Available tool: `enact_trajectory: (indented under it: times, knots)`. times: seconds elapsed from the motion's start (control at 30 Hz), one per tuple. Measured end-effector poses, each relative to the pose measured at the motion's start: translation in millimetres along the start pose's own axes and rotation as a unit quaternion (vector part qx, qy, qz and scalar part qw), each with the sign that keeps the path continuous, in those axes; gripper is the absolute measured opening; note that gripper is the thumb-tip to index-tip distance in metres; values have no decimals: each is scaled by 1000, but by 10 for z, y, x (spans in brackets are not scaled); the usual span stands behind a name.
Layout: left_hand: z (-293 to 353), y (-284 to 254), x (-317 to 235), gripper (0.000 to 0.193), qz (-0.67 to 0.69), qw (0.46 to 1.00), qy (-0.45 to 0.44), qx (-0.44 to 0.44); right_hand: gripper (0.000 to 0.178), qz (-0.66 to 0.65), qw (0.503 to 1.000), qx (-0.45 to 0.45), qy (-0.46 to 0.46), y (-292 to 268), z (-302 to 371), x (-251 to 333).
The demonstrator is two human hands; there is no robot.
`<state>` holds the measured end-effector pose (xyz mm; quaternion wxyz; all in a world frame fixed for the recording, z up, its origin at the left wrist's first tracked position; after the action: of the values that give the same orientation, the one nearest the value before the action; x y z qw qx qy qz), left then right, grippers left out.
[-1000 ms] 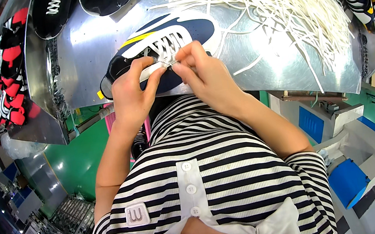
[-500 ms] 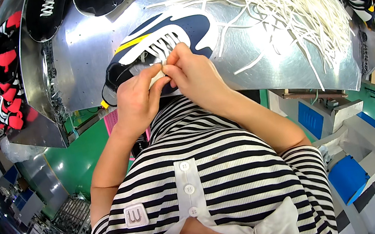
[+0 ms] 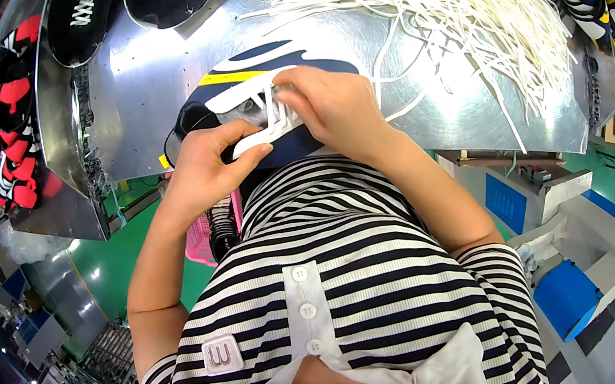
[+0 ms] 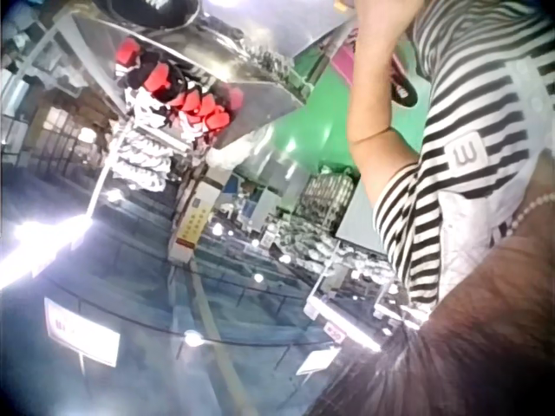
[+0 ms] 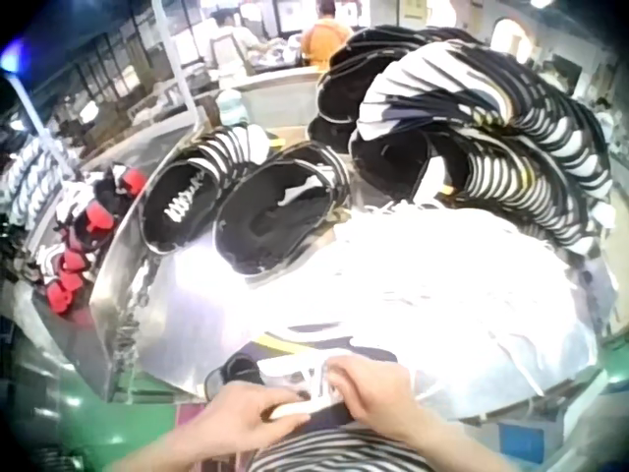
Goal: The person laces a blue and yellow shoe by hand, threading white laces through the eyelets one by one.
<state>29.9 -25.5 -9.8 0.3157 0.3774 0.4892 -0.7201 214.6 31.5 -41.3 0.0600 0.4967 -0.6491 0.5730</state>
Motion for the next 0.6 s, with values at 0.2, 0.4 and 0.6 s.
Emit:
enact_trajectory:
  times: [0.2,0.4,0.6]
  knots:
    - [81,35,110,32,-56,998,-2,-31,17,-93,971,206,77,-370,103,18]
    - [57,49,51,33,-52,995,40,-75,20,-244,947,-34,206,1,-27,-174]
    - [43,-14,32,28,51,997,-53,31,22,-102,977,-54,177,86,-86,-153]
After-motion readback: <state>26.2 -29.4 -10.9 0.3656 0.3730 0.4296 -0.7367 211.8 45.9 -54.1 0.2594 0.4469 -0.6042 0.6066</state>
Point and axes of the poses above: each hand's wrist, its own z-axis away from the middle knuckle, its own y-axis out of the palm, x = y × z, the point moved 3 cm from there along -z, towards the middle knuckle, and after that the axes turned 9 degrees about z, right-handed, at the moved point
